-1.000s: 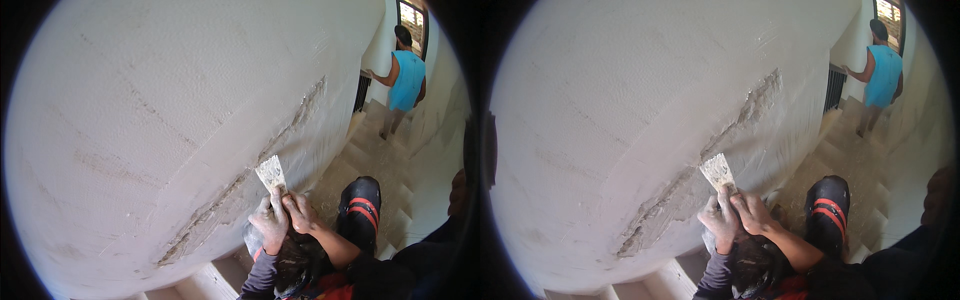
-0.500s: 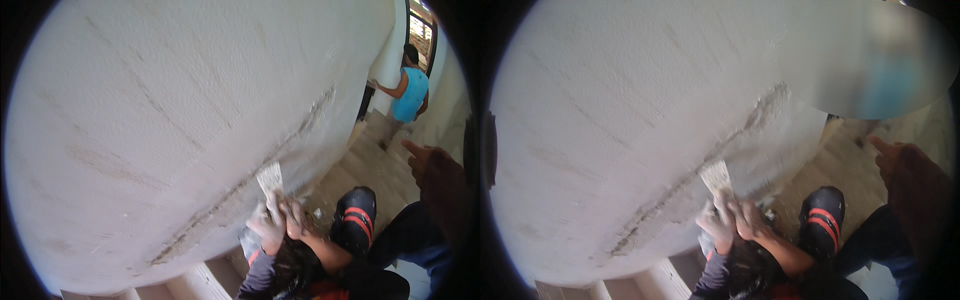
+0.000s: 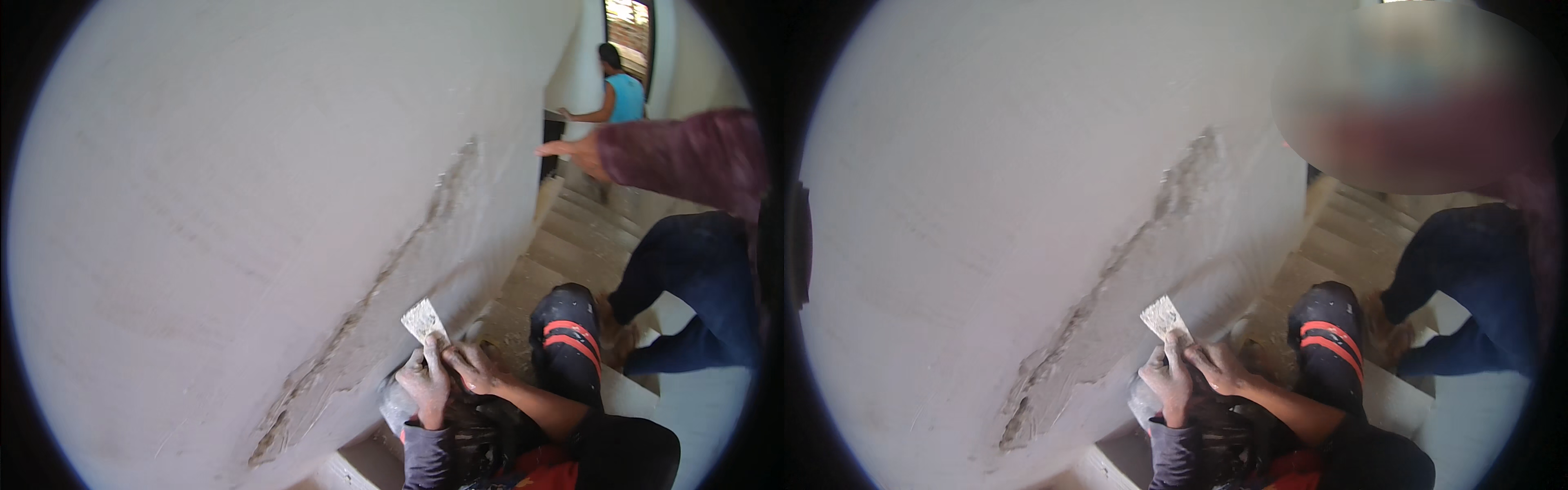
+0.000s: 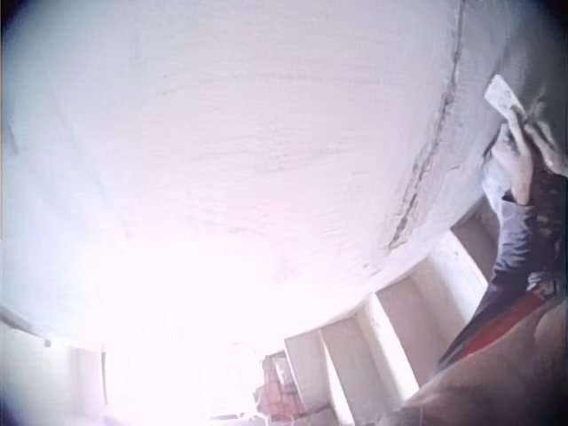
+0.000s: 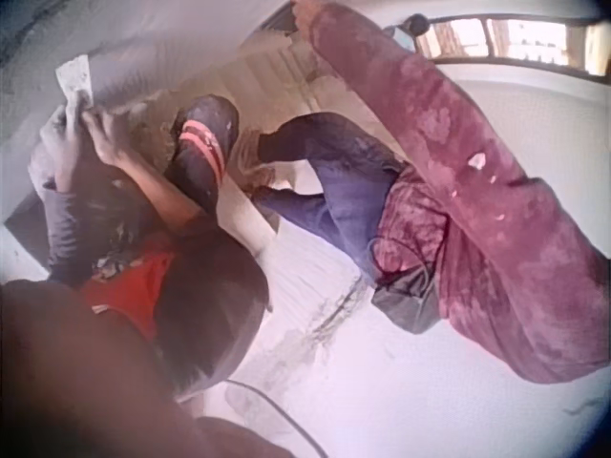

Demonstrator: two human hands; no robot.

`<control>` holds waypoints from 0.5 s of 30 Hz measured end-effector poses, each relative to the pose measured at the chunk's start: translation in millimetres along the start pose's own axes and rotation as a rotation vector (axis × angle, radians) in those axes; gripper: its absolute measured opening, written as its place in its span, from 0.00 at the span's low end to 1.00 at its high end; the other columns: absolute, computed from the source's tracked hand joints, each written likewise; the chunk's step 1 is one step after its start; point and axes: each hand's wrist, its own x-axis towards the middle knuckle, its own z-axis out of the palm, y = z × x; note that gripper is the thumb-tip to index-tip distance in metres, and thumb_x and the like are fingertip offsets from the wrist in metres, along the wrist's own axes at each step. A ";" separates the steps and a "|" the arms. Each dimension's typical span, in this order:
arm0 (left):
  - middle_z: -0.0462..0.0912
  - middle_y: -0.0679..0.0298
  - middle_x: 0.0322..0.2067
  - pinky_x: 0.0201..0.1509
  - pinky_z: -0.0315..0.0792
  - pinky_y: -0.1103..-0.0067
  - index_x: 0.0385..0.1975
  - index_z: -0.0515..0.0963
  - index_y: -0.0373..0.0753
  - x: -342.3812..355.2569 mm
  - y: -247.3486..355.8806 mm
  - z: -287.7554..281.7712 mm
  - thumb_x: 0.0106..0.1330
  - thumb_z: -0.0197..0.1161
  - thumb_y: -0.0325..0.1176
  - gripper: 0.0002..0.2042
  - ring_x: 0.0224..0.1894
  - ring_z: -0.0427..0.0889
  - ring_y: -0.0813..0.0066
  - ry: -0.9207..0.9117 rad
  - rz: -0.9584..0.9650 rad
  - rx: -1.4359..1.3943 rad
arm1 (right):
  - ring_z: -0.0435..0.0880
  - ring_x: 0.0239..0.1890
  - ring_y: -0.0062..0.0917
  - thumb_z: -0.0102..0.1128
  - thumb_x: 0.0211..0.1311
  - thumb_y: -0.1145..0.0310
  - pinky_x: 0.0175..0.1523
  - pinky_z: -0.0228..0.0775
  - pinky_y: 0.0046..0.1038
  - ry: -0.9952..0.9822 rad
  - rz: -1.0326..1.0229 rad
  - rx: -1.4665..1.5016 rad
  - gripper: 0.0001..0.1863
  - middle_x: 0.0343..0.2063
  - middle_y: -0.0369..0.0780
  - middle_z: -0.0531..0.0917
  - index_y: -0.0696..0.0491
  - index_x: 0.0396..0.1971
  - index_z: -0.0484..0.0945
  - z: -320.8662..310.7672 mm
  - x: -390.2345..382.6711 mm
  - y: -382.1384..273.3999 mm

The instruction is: The person uses a trowel to apply and smooth plaster onto a damaged section of a curved wall in a stairwell. They repeatedly scrape and spread the material to fill a long horizontal crack, working from a seated position on the stairs.

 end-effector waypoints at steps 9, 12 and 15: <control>0.77 0.49 0.18 0.22 0.69 0.68 0.28 0.82 0.36 -4.3 -26.4 23.6 0.64 0.60 0.37 0.10 0.18 0.78 0.55 -0.381 0.247 0.261 | 0.73 0.12 0.18 0.48 0.69 0.62 0.18 0.64 0.24 0.057 0.361 0.298 0.14 0.12 0.34 0.74 0.57 0.32 0.75 -27.9 -28.3 53.7; 0.78 0.48 0.19 0.24 0.70 0.70 0.31 0.83 0.36 -2.3 -34.9 22.8 0.64 0.60 0.35 0.09 0.18 0.79 0.56 -0.347 0.162 0.187 | 0.73 0.13 0.17 0.47 0.70 0.59 0.19 0.64 0.23 0.010 0.314 0.240 0.16 0.12 0.34 0.73 0.56 0.30 0.74 -18.1 -24.1 72.4; 0.79 0.48 0.20 0.26 0.71 0.71 0.30 0.82 0.35 -1.6 -46.3 23.2 0.63 0.60 0.34 0.09 0.19 0.79 0.58 -0.370 0.185 0.203 | 0.71 0.13 0.16 0.46 0.70 0.57 0.19 0.62 0.21 -0.019 0.360 0.342 0.17 0.13 0.33 0.72 0.56 0.31 0.73 -19.5 -26.1 68.8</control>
